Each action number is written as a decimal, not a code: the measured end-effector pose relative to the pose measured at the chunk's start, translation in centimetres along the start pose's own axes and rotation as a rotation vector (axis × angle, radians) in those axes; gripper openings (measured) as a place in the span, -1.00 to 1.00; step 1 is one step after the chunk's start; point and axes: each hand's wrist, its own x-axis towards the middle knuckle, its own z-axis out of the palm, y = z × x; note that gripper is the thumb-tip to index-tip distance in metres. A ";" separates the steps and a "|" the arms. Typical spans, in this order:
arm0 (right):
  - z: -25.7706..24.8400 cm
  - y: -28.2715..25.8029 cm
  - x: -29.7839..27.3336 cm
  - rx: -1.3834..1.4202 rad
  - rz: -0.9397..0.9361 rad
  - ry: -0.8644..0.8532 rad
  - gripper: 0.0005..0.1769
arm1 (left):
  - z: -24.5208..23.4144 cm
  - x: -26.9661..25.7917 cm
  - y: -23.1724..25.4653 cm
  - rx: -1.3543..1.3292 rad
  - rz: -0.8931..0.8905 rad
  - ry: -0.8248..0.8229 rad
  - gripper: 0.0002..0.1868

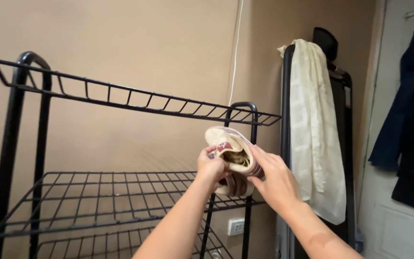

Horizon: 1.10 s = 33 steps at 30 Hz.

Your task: Organize various shoes from a pile on the floor onto a multi-tier wire shoe rack.

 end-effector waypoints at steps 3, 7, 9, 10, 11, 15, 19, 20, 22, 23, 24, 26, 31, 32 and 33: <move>1.0 0.6 0.2 -0.032 0.015 -0.026 -0.03 | -0.7 1.8 -1.3 0.096 0.084 0.005 -0.22; 2.6 0.8 0.7 -0.048 -0.014 -0.028 -0.08 | -1.7 4.7 -2.9 0.158 0.159 -0.063 -0.20; 3.5 0.6 0.9 -0.062 -0.056 0.024 -0.09 | -1.5 1.3 0.1 0.725 0.107 0.117 -0.24; 3.9 0.6 1.0 -0.062 -0.056 0.024 -0.09 | -1.6 1.1 0.2 0.725 0.107 0.117 -0.24; 4.4 0.6 1.1 -0.071 -0.067 0.047 -0.10 | -1.7 0.9 0.2 0.829 0.128 0.110 -0.25; 5.6 0.9 1.0 -0.089 -0.065 0.074 -0.09 | -2.8 5.8 -4.5 0.914 0.221 0.055 -0.15; 6.3 1.7 0.5 -0.122 -0.114 0.086 -0.07 | -2.6 6.0 -5.5 0.798 0.283 0.046 -0.10; 6.5 1.8 0.5 -0.117 -0.137 0.108 -0.06 | -2.6 6.1 -5.8 0.813 0.306 0.079 -0.15; 6.8 1.8 0.6 -0.110 -0.159 0.128 -0.05 | -2.7 6.4 -6.0 0.828 0.326 0.114 -0.21; 6.8 1.6 0.7 -0.125 -0.118 0.104 -0.05 | -2.8 6.5 -6.0 0.843 0.326 0.128 -0.18; 6.9 1.3 0.9 -0.136 -0.079 0.079 -0.05 | -3.1 6.6 -6.0 0.859 0.326 0.146 -0.15; 7.4 1.3 0.9 -0.114 -0.042 0.065 -0.05 | -2.8 5.4 -5.0 0.867 0.303 0.148 -0.11; 8.2 1.7 0.5 -0.074 0.039 0.033 0.02 | -2.9 6.3 -6.6 0.884 0.473 0.196 -0.10; 8.4 2.1 0.4 -0.062 0.071 0.061 0.05 | -3.1 6.5 -6.5 0.884 0.463 0.227 -0.07; 8.7 2.4 0.3 -0.050 0.102 0.089 0.09 | -3.3 6.7 -6.5 0.884 0.454 0.258 -0.05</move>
